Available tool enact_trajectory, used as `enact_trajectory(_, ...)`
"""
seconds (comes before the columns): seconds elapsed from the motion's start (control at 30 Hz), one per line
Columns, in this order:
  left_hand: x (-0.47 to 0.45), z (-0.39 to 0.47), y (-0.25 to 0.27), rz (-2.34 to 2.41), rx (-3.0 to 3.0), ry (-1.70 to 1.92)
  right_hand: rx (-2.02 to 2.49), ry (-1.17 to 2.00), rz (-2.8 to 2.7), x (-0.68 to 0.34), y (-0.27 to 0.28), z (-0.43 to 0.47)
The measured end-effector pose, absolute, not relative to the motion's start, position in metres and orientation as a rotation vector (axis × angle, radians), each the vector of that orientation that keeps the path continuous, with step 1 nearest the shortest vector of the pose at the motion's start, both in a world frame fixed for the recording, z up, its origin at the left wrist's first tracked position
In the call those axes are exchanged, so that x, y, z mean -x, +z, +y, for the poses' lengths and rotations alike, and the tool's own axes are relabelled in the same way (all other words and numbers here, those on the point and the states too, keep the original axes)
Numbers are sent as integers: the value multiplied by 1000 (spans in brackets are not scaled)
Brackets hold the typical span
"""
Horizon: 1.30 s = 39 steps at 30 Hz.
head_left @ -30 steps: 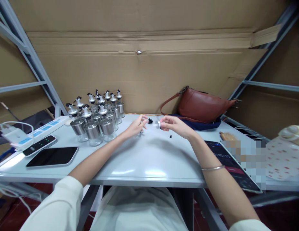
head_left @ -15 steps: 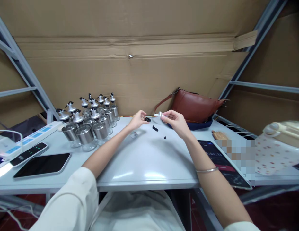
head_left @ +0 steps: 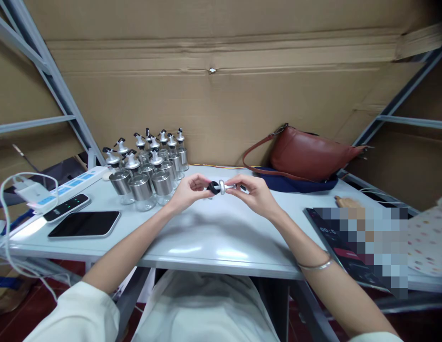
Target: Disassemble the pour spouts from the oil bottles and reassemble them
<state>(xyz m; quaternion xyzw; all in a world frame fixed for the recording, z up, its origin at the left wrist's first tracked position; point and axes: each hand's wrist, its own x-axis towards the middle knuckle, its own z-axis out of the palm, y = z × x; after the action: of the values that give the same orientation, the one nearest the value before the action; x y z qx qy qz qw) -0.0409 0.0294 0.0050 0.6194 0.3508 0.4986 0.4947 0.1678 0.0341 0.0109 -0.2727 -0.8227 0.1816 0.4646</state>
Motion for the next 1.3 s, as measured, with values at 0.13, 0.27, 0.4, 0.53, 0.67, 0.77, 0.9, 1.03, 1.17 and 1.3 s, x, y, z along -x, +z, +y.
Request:
enact_trajectory(0.13,42,34,0,738,-1435,1182,530,123,-2103,-164,11,31)
enact_trajectory(0.27,44,35,-1,732,-1264,1003,438,-75,-2238,-163,8,29)
enact_trajectory(0.4,43,33,0,765,-1339,1008,553,-1,-2199,-160,2,27)
enact_trajectory(0.53,40,30,-2,801,-1579,1102,751,322,-2026,-155,-2,27)
enact_trajectory(0.67,37,25,-4,910,-1918,1183,876,1016,-1801,-153,-1,31)
enact_trajectory(0.77,35,22,-3,955,-2138,1208,867,1399,-1647,-153,-1,35)
enact_trajectory(0.9,33,23,-4,983,-1955,1275,840,1170,-1704,-153,-6,35)
enact_trajectory(1.03,34,29,-6,892,-1562,1174,823,607,-1984,-155,-9,28)
enact_trajectory(1.17,34,30,-5,843,-1276,1001,690,496,-2087,-155,-6,27)
enact_trajectory(1.3,30,26,3,795,-1191,961,762,983,-1807,-152,-1,35)
